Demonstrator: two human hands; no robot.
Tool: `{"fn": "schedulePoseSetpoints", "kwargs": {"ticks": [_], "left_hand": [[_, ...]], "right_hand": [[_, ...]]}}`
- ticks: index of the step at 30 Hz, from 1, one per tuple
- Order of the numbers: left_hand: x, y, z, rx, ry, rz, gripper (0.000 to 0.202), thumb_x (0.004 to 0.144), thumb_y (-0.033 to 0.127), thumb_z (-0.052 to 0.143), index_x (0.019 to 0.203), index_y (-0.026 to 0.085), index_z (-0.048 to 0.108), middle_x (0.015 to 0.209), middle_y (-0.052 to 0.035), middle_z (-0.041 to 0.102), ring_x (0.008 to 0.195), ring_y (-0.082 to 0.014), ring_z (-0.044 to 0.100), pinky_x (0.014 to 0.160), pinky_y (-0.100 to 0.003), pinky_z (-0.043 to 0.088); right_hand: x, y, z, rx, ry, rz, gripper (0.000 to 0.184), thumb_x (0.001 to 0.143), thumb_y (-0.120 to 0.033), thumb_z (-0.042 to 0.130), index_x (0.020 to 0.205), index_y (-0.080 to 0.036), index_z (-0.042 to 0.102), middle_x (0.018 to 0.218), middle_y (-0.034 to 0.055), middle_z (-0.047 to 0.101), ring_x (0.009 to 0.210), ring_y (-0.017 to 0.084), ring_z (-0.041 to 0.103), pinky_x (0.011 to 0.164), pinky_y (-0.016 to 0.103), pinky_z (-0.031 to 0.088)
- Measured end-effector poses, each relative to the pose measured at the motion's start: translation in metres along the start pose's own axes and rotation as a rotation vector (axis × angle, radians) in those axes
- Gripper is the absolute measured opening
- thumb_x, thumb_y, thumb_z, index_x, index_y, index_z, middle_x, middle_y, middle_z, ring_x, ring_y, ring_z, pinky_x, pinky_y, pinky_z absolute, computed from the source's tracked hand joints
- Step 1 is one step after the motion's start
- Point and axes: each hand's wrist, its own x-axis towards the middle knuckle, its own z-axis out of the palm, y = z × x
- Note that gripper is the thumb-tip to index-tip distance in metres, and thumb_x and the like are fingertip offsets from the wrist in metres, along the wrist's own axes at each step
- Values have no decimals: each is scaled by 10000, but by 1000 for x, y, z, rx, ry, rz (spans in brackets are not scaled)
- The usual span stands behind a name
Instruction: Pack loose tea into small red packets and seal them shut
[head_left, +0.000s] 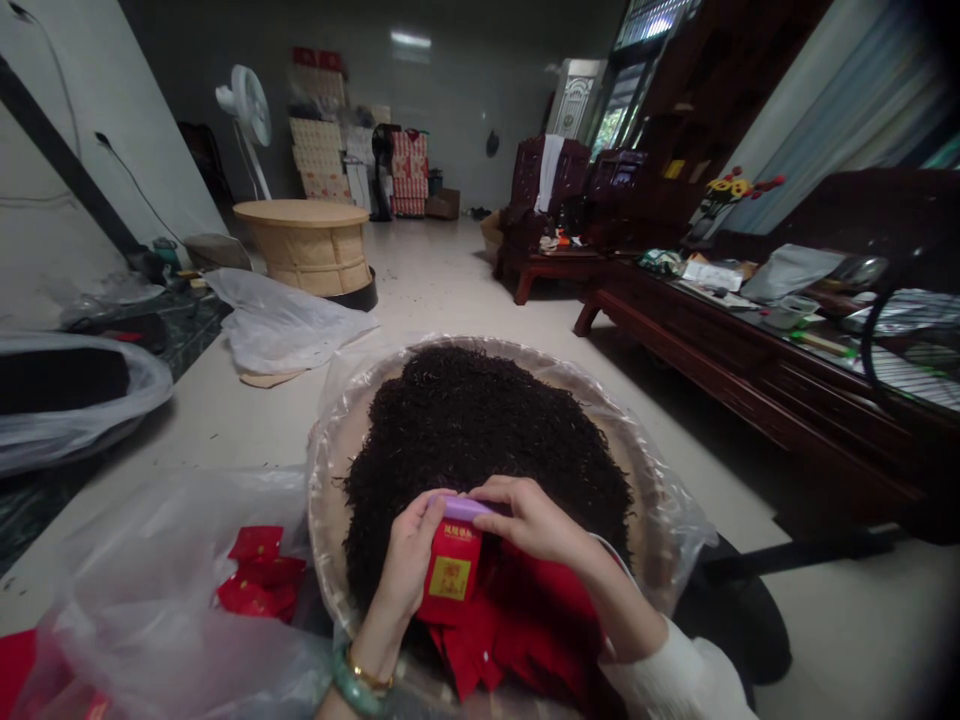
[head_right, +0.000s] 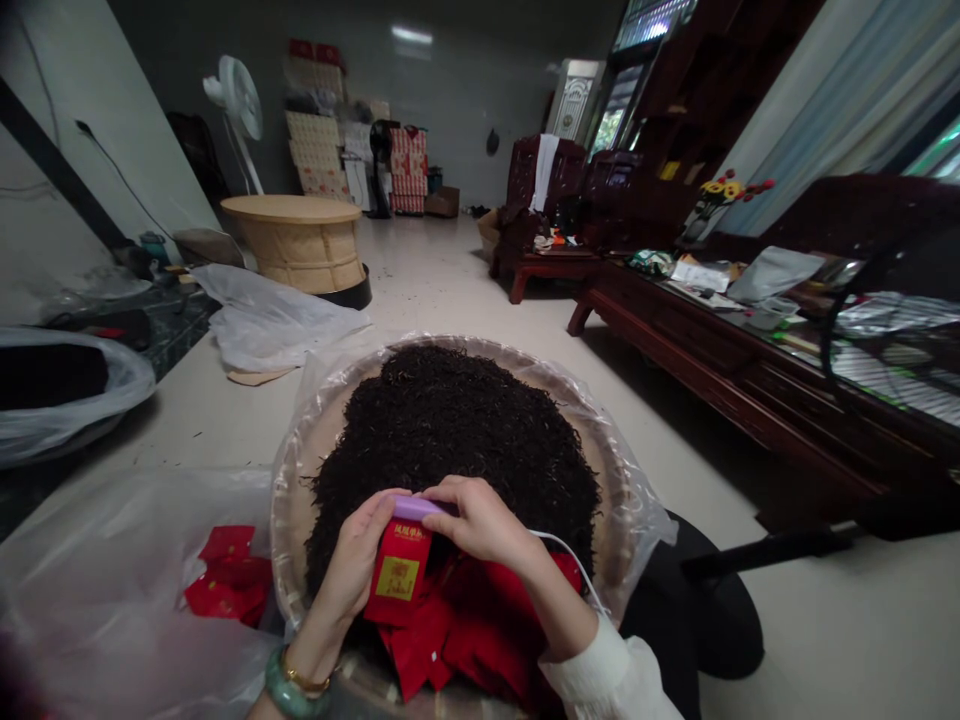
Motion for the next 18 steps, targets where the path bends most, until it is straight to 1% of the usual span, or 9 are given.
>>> {"fn": "schedulePoseSetpoints", "kwargs": {"ticks": [4, 7, 10, 15, 18], "left_hand": [[1, -3, -1, -13, 8, -12, 485, 639, 536, 743, 889, 129, 658, 737, -40, 699, 560, -131, 592, 560, -233, 462], [0, -5, -1, -17, 0, -18, 486, 637, 531, 745, 888, 123, 662, 720, -38, 691, 576, -135, 591, 553, -228, 459], [1, -4, -2, -11, 0, -13, 476, 636, 520, 753, 883, 122, 666, 730, -36, 691, 577, -123, 577, 554, -219, 453], [2, -2, -2, 3, -5, -13, 480, 643, 526, 745, 888, 123, 661, 723, -30, 686, 582, -123, 577, 551, -213, 449], [2, -1, -3, 21, -39, -43, 486, 665, 521, 729, 943, 132, 643, 733, -29, 688, 592, -134, 600, 553, -219, 456]], "right_hand": [[1, 1, 4, -6, 22, 70, 225, 828, -251, 629, 1021, -178, 719, 939, 63, 712, 834, 202, 627, 729, 277, 436], [3, 2, 9, -42, 52, 113, 211, 820, -265, 635, 990, -170, 717, 954, 69, 719, 819, 200, 631, 717, 276, 441], [4, 1, 11, -60, 69, 75, 197, 826, -261, 635, 975, -159, 714, 952, 76, 714, 831, 199, 629, 731, 274, 440], [3, 1, 13, -87, 86, 46, 185, 836, -273, 631, 961, -168, 717, 887, 63, 705, 779, 183, 614, 681, 255, 416], [2, 2, 13, -103, 107, 36, 188, 844, -283, 616, 964, -178, 717, 863, 54, 699, 752, 174, 603, 659, 250, 404]]}}
